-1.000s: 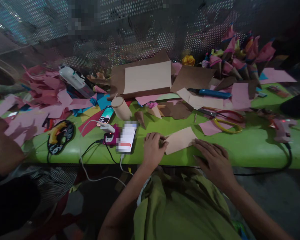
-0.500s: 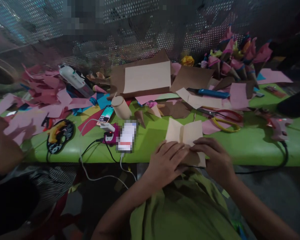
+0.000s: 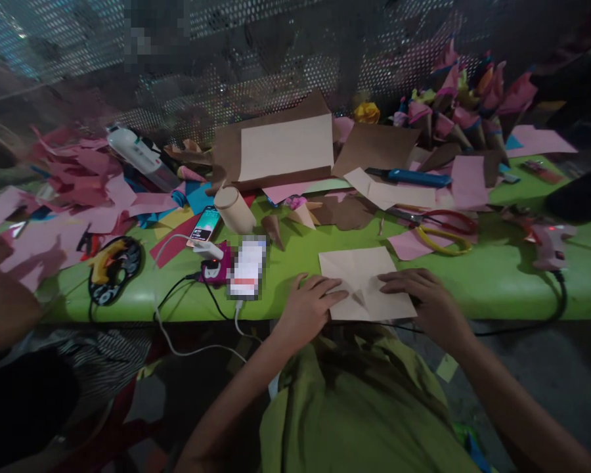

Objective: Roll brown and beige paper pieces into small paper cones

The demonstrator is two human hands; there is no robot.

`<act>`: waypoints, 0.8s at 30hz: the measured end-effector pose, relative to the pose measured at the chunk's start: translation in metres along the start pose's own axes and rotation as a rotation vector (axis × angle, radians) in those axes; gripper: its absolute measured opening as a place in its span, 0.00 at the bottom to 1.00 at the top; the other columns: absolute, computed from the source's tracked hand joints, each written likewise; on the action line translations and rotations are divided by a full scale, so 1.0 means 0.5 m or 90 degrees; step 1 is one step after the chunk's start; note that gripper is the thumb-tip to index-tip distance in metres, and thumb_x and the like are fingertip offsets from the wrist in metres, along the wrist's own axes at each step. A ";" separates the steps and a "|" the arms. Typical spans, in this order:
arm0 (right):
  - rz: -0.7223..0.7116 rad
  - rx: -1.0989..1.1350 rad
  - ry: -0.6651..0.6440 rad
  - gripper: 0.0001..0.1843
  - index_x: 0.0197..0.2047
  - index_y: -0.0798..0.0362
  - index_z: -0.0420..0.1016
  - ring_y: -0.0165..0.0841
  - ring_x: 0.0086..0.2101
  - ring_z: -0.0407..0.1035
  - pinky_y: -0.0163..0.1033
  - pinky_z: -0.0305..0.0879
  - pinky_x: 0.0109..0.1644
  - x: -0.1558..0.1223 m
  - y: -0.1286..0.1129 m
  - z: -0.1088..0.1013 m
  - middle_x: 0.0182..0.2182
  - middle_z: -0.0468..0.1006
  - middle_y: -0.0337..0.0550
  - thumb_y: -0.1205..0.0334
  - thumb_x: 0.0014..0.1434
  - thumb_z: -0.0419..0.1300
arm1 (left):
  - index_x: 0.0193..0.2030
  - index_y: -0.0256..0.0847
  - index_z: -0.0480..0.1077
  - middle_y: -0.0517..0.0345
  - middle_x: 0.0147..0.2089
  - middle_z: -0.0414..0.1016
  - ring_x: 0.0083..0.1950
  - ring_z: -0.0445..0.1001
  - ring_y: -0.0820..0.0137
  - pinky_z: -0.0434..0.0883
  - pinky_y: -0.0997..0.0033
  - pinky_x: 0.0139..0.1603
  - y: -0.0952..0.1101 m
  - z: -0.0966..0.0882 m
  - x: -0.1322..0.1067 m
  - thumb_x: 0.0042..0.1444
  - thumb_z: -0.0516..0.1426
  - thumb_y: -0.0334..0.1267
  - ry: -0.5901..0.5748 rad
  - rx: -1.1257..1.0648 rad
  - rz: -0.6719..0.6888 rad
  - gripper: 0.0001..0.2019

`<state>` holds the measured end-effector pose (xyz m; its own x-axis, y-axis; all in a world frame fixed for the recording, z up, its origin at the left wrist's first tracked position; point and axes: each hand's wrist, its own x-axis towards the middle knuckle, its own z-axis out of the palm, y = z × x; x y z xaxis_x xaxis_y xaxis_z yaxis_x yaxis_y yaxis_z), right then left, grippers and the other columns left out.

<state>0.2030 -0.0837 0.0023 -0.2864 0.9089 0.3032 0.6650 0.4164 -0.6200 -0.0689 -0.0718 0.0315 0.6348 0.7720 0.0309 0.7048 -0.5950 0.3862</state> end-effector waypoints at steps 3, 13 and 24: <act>0.013 -0.026 -0.010 0.12 0.38 0.46 0.81 0.44 0.42 0.74 0.51 0.68 0.46 -0.003 0.011 -0.005 0.44 0.85 0.45 0.69 0.55 0.59 | 0.60 0.53 0.73 0.56 0.61 0.77 0.61 0.72 0.63 0.63 0.52 0.65 -0.007 -0.002 0.005 0.54 0.56 0.21 0.009 -0.035 -0.021 0.29; 0.146 0.005 0.083 0.16 0.32 0.47 0.78 0.39 0.31 0.73 0.41 0.67 0.33 0.033 0.017 0.008 0.29 0.80 0.43 0.48 0.64 0.57 | 0.31 0.43 0.71 0.57 0.33 0.77 0.41 0.74 0.64 0.68 0.66 0.43 -0.012 -0.004 0.056 0.64 0.58 0.37 0.136 -0.101 -0.239 0.09; 0.213 -0.099 0.148 0.20 0.45 0.51 0.72 0.37 0.24 0.67 0.39 0.56 0.27 0.058 0.016 0.041 0.25 0.75 0.41 0.42 0.63 0.56 | 0.39 0.43 0.67 0.58 0.35 0.79 0.41 0.78 0.63 0.70 0.63 0.44 0.000 0.019 0.082 0.56 0.64 0.31 0.222 -0.113 -0.353 0.10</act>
<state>0.1859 -0.0534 -0.0089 0.1145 0.9561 0.2698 0.7960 0.0742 -0.6007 -0.0399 -0.0423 0.0242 0.0336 0.9971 0.0688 0.8156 -0.0671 0.5747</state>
